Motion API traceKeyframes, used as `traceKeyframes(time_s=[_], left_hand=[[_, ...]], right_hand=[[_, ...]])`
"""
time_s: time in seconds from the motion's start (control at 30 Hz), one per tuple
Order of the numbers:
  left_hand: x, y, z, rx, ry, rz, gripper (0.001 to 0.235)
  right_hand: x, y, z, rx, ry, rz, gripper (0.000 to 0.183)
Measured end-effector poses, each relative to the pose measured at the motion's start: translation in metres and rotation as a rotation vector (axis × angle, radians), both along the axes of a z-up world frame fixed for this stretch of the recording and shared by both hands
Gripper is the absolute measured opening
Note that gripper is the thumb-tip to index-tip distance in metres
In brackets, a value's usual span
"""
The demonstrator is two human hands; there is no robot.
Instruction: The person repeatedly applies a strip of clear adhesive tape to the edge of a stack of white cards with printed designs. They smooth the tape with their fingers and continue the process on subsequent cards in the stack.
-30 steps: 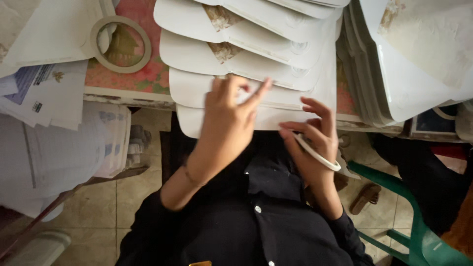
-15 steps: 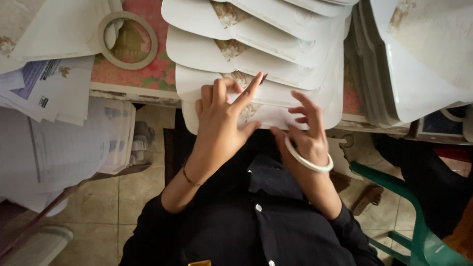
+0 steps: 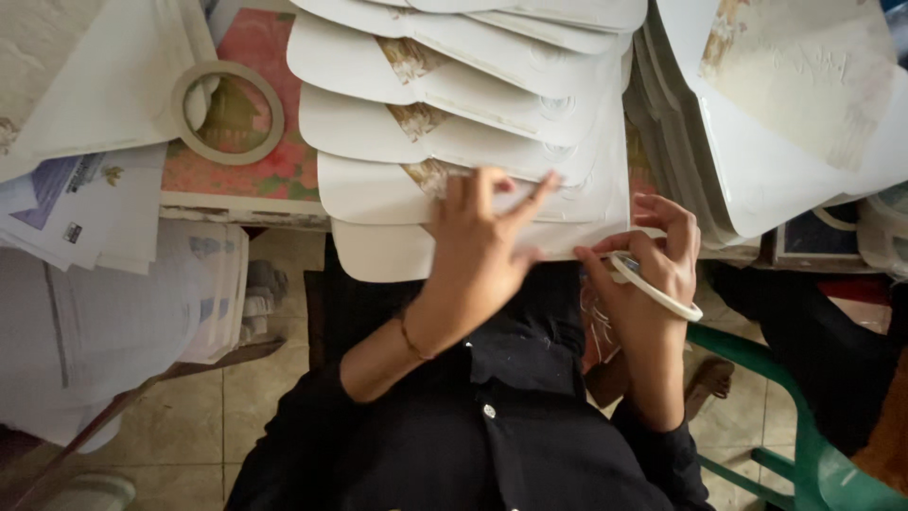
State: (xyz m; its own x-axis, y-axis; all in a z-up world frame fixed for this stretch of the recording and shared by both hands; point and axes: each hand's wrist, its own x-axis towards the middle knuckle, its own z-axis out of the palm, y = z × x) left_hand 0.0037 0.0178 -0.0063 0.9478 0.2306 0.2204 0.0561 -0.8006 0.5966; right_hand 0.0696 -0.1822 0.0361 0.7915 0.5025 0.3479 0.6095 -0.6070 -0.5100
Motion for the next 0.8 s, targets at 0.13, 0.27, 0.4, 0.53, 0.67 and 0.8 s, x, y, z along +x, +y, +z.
traceKeyframes(time_s=[0.13,0.27,0.4,0.53,0.67,0.8], left_hand=[[-0.011,-0.008,0.012,-0.050,-0.075,-0.190,0.091],[-0.004,0.008,0.004,0.338,-0.199,0.046,0.077],[0.027,0.034,-0.036,0.369,-0.340,0.038,0.085],[0.012,0.028,-0.024,0.405,-0.326,0.011,0.085],[-0.014,-0.001,-0.010,0.351,-0.243,-0.093,0.049],[-0.014,-0.021,0.001,0.341,-0.128,-0.144,0.034]], right_hand=[[-0.001,0.005,0.017,0.116,0.023,0.003,0.024],[0.002,0.010,0.026,0.136,-0.040,0.012,0.025],[0.015,0.023,0.011,0.163,-0.047,0.042,0.022],[0.020,0.018,-0.006,0.113,-0.012,0.054,0.018],[0.016,0.017,-0.009,0.013,-0.047,0.037,0.013],[0.016,0.016,-0.021,-0.009,-0.219,0.053,0.012]])
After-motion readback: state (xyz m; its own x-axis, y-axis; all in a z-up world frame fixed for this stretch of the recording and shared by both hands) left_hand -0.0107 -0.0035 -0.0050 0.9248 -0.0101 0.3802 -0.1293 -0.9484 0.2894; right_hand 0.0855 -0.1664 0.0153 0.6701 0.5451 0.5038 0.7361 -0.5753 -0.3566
